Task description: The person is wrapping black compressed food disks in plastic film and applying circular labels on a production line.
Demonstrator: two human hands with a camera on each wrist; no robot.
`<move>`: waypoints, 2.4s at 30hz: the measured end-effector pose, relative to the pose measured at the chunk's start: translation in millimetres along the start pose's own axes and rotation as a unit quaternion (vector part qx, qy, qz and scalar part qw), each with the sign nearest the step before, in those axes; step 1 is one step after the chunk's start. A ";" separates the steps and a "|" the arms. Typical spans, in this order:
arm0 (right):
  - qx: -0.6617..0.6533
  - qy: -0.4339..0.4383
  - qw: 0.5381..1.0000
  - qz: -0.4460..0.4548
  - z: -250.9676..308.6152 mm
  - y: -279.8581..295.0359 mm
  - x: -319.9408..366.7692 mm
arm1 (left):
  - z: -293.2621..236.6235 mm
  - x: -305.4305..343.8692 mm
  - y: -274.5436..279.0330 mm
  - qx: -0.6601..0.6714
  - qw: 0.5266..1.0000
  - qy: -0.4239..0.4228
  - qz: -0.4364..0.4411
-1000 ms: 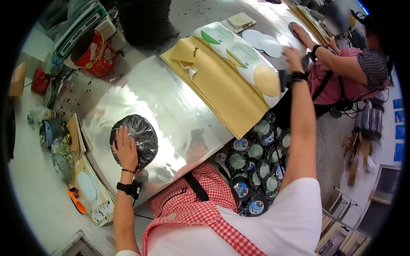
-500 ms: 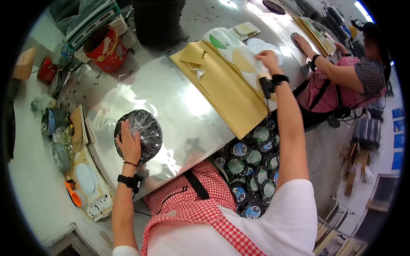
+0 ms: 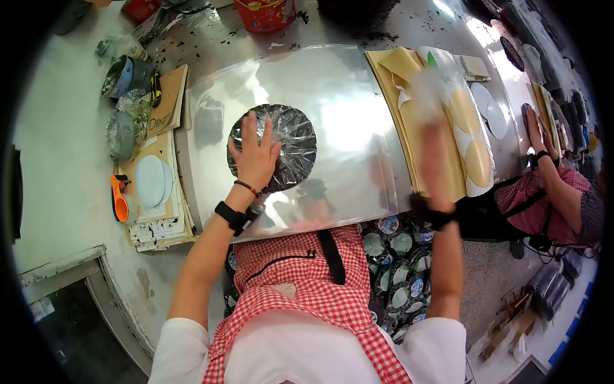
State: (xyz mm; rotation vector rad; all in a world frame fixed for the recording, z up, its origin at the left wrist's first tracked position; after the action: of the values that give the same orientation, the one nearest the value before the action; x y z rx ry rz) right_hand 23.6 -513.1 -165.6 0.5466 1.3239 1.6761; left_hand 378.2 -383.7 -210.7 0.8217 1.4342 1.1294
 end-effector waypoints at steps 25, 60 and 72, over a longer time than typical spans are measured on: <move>-0.290 0.180 0.926 0.165 271.9 -160.0 -68.7 | -0.7 25.9 -44.8 0.262 0.952 0.013 0.157; -0.156 0.259 0.925 0.228 251.7 -133.9 -19.0 | 204.6 142.1 36.1 0.566 0.748 0.346 -0.026; -0.105 0.292 0.907 0.285 218.4 -88.9 -11.7 | 237.8 495.9 144.1 0.231 0.712 0.142 0.647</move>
State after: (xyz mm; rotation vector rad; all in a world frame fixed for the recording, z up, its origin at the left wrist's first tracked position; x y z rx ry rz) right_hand 234.0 -406.2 -174.2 0.3219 1.4426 2.5827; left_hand 508.5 169.5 -226.4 2.3112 1.3070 1.9911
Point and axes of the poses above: each hand's wrist, its own x-axis away from the middle knuckle, its own y-axis out of the back of the hand, z = x × y, the point moved 9 cm from there along -x, towards the middle knuckle, and after that the axes turned 9 degrees about -x, right-handed, at the moved point
